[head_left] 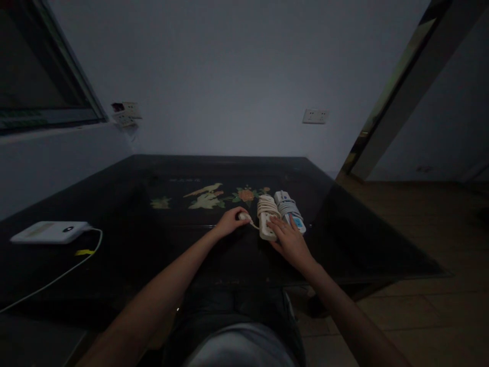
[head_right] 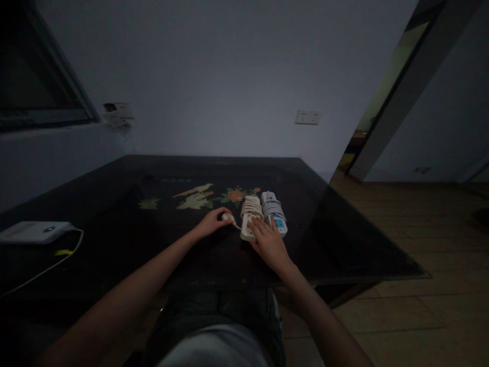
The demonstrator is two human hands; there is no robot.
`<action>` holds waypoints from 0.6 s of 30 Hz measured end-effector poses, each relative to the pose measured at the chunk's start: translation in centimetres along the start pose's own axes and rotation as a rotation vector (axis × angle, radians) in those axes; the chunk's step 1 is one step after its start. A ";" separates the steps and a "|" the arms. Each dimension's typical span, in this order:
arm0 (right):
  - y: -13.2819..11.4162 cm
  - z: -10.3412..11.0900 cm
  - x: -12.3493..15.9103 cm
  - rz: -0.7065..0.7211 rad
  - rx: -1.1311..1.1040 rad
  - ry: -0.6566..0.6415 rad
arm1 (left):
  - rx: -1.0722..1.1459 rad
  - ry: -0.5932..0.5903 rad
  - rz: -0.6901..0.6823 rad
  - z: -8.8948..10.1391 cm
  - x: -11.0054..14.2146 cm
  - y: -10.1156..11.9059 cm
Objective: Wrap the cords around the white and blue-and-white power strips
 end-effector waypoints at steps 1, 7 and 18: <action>-0.1 0.0 0.0 0.011 0.004 -0.001 | 0.032 0.003 0.005 0.0 -0.1 -0.1; -0.2 0.3 0.4 0.081 0.056 -0.028 | 0.209 0.100 0.039 0.3 -0.5 -0.2; -0.2 0.9 1.4 0.107 0.123 -0.062 | 0.349 0.238 0.119 1.6 0.2 -0.3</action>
Point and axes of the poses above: each hand's wrist, its own x-axis away from the middle knuckle, its own z-axis out of the back of the hand, y = z × x, the point moved 8 cm from there along -x, towards the middle knuckle, and after that the axes turned 6 degrees about x, right-handed, at the moved point
